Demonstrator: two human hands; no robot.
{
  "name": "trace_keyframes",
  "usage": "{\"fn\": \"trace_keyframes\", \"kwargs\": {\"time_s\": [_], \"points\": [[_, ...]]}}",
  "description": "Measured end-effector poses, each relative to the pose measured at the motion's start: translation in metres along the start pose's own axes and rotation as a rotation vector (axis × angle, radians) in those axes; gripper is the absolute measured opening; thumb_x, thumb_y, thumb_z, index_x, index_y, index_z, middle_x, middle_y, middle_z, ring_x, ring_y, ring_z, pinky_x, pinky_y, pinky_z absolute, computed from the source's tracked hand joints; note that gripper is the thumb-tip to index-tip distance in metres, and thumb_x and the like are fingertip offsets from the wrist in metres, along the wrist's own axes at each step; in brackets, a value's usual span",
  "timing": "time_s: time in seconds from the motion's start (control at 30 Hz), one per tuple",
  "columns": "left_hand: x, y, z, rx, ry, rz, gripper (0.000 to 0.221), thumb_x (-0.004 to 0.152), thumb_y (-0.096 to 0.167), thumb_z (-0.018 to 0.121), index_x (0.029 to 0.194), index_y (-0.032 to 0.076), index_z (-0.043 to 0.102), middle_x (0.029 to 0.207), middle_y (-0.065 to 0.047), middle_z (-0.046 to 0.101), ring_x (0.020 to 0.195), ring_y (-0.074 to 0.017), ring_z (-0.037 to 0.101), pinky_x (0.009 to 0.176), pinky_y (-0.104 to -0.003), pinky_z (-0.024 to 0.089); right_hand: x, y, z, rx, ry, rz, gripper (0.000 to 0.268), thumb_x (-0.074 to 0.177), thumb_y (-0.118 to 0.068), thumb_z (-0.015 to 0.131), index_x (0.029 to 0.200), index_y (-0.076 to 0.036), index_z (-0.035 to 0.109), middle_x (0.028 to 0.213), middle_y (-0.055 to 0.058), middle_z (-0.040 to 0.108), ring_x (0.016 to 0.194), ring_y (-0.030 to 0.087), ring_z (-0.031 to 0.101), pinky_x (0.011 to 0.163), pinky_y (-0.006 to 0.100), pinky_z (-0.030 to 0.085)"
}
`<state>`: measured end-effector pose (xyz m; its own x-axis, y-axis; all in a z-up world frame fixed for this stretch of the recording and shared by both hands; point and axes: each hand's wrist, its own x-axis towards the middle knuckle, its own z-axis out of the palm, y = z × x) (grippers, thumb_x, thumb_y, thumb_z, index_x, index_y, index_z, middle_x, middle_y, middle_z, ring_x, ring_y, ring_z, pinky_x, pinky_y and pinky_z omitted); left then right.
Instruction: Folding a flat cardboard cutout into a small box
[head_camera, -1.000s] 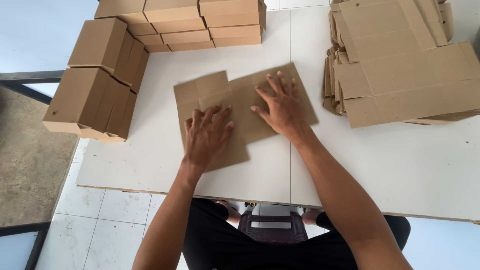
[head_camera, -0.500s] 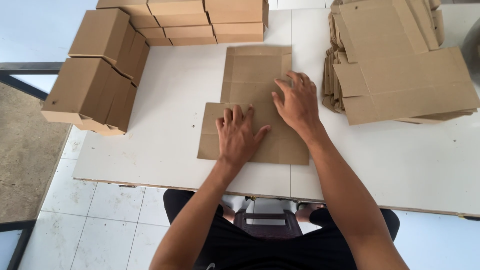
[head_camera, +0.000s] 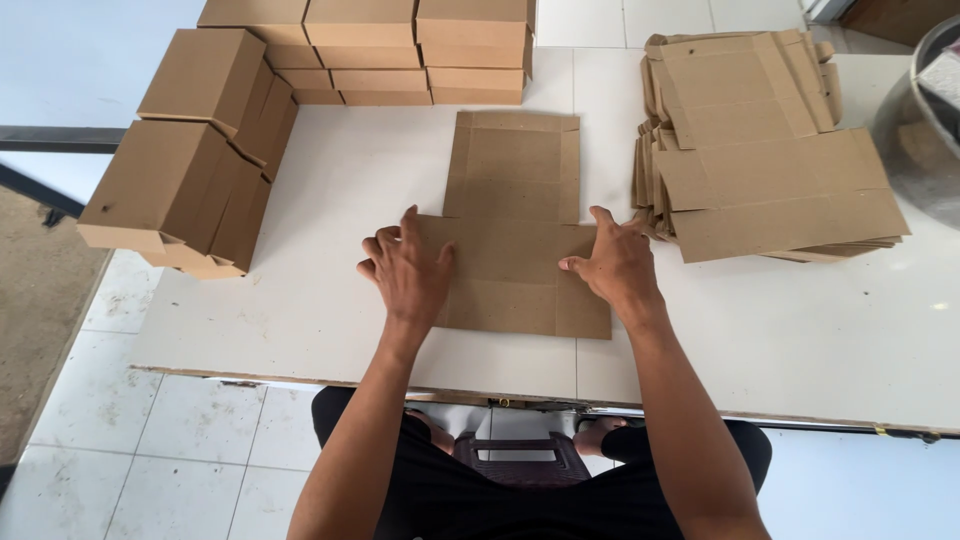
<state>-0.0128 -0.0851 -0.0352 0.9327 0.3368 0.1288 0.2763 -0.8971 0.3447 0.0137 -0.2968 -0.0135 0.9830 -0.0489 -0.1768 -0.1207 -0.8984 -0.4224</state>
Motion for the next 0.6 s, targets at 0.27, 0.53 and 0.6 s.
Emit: {"fn": "trace_keyframes", "kwargs": {"time_s": [0.27, 0.53, 0.6], "points": [[0.039, -0.019, 0.02, -0.611, -0.261, -0.081, 0.053, 0.07, 0.02, 0.062, 0.12, 0.012, 0.046, 0.087, -0.01, 0.061, 0.08, -0.0216, 0.057, 0.069, -0.033, 0.043, 0.008, 0.016, -0.003, 0.332, 0.027, 0.045, 0.063, 0.066, -0.016, 0.07, 0.121, -0.003, 0.042, 0.097, 0.027, 0.054, 0.093, 0.037, 0.053, 0.077, 0.044, 0.045], [0.038, 0.003, 0.0, -0.792, -0.502, -0.208, 0.055, 0.066, 0.016, 0.062, 0.119, 0.009, 0.049, 0.094, -0.01, 0.06, 0.087, -0.024, 0.057, 0.077, -0.036, 0.043, 0.052, 0.062, 0.055, 0.658, 0.121, 0.054, 0.018, 0.069, -0.013, 0.056, 0.082, -0.004, 0.063, 0.063, 0.008, 0.058, 0.058, 0.014, 0.05, 0.052, 0.029, 0.043], [0.037, 0.005, -0.003, -0.79, -0.517, -0.215, 0.047, 0.067, 0.014, 0.058, 0.114, 0.012, 0.054, 0.091, -0.007, 0.06, 0.085, -0.0223, 0.055, 0.078, -0.037, 0.043, 0.043, 0.05, 0.045, 0.662, 0.1, 0.053, 0.025, 0.066, -0.012, 0.051, 0.087, -0.001, 0.061, 0.065, 0.009, 0.056, 0.063, 0.015, 0.048, 0.058, 0.031, 0.043]]}}
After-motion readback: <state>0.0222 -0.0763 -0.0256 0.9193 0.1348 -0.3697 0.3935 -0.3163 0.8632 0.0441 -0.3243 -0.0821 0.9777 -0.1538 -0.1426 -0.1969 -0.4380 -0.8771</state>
